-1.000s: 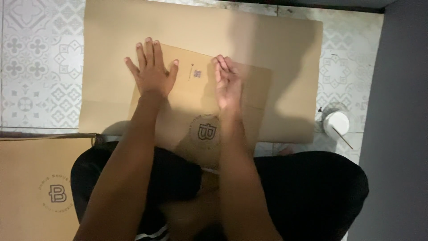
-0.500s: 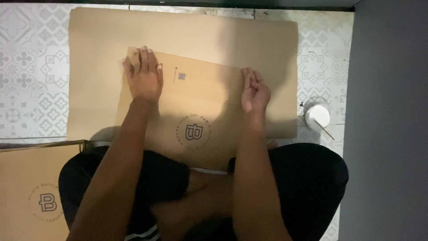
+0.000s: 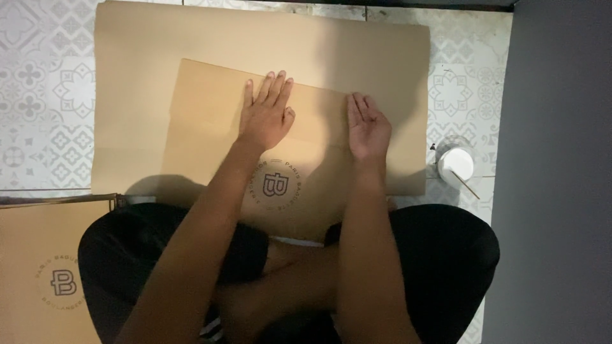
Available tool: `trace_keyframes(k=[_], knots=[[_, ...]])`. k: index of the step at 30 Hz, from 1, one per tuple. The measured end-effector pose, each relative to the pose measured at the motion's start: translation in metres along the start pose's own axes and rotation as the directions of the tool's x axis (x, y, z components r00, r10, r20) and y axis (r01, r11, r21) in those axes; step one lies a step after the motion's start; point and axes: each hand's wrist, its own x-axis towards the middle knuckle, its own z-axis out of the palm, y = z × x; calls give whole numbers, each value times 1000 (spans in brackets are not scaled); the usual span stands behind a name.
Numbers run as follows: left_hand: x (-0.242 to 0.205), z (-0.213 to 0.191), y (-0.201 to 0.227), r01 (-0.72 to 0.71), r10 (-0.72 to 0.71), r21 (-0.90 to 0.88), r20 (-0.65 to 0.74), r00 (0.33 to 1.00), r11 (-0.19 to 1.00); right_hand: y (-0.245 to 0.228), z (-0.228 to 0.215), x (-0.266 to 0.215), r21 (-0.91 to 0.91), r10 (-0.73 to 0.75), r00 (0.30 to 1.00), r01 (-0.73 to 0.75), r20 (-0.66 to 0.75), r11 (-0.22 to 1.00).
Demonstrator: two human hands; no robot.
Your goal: The person applies adhesive from a small container to the edge of a large sheet of paper using a thin applicator tool, and then presses another section of paper onto the adhesive.
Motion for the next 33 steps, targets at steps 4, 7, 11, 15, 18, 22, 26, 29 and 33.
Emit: trace_keyframes(k=[4,7,11,15,18,22,26,29,33], knots=[[-12,-31,-23,-13,13,-8,-63,998,1000,6,10,-10,-181,-18,1000,18,-1,983],[-18,-57,-45,58,-57,-7,78,995,998,13,33,-19,-238,-113,981,73,-157,968],[-23,-59,-79,214,-214,-41,12,977,976,30,59,-39,-554,-322,925,163,-203,817],[-25,-62,-79,264,-260,-99,53,964,959,51,42,-38,-971,-521,829,237,204,-3],[-26,-46,-89,180,-189,-112,-79,979,977,67,35,-36,-719,-204,725,523,658,-458],[-29,-49,-90,165,-176,-101,-113,978,981,120,12,-37,-429,4,621,546,784,-720],[-47,-62,-90,8,-28,-170,-113,993,985,135,-2,-38,-392,123,791,424,599,-817],[-66,-62,-89,-138,133,-109,-51,990,984,127,0,-32,-471,145,812,461,565,-752],[-76,-39,-96,-155,140,-135,-113,984,979,76,55,-40,-709,159,948,311,275,-633]])
